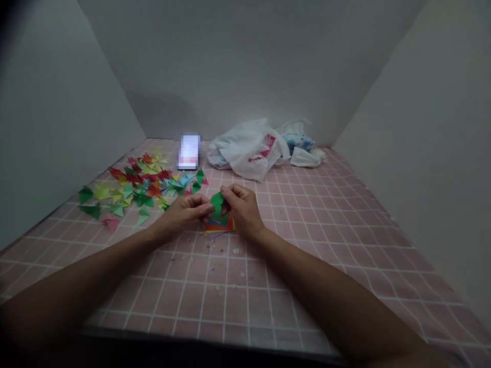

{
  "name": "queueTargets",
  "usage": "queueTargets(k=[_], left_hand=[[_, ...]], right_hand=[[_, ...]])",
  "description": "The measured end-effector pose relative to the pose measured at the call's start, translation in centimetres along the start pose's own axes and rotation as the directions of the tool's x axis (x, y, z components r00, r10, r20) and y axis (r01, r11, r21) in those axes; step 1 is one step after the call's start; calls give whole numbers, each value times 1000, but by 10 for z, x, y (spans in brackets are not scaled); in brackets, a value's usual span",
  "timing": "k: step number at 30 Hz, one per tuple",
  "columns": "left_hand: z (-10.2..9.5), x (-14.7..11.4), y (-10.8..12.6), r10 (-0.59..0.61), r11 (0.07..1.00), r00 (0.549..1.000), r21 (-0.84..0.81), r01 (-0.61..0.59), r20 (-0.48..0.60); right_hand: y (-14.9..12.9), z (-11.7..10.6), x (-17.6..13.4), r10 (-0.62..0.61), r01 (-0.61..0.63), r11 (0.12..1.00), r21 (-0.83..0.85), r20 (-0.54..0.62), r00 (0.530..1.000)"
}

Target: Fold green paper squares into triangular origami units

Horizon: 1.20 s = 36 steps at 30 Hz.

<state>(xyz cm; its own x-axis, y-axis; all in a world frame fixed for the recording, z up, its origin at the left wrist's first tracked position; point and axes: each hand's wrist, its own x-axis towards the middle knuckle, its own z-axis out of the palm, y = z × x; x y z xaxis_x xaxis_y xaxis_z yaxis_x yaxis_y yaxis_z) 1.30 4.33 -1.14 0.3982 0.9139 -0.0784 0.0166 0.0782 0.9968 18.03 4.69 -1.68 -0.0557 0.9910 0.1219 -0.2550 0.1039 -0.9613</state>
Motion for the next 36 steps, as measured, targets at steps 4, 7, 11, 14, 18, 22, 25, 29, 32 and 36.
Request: queueTargets(k=[4,7,11,14,18,22,25,29,32,36], left_hand=[[0,0,-2,63,997,998,55,-62,-15],[-3,3,-7,79,994,997,75,-77,-23],[-5,6,-14,75,997,997,34,-74,-16],[-3,5,-13,65,998,998,-3,-65,-7],[1,0,-5,81,996,996,-32,-82,-43],[3,-3,1,75,996,996,-47,-77,-46],[2,-3,1,66,997,996,-35,-68,-54],[1,-2,0,84,996,996,5,-84,-6],[0,-1,0,71,996,997,48,-72,24],[-3,-1,1,70,995,997,62,-72,28]], right_hand=[[1,2,0,32,-30,998,64,-25,999],[3,3,-1,34,-32,997,67,-32,999],[6,2,-4,-11,10,1000,-28,-59,998],[9,2,-7,-72,66,988,-140,-45,996],[11,5,-11,-55,58,989,-135,21,998],[6,7,-10,35,-34,999,-26,34,999],[2,5,-7,6,-3,999,-38,87,996],[1,2,-5,-22,43,985,-164,131,991],[2,2,-6,-44,60,981,-184,86,995],[0,1,-4,10,6,991,-137,119,993]])
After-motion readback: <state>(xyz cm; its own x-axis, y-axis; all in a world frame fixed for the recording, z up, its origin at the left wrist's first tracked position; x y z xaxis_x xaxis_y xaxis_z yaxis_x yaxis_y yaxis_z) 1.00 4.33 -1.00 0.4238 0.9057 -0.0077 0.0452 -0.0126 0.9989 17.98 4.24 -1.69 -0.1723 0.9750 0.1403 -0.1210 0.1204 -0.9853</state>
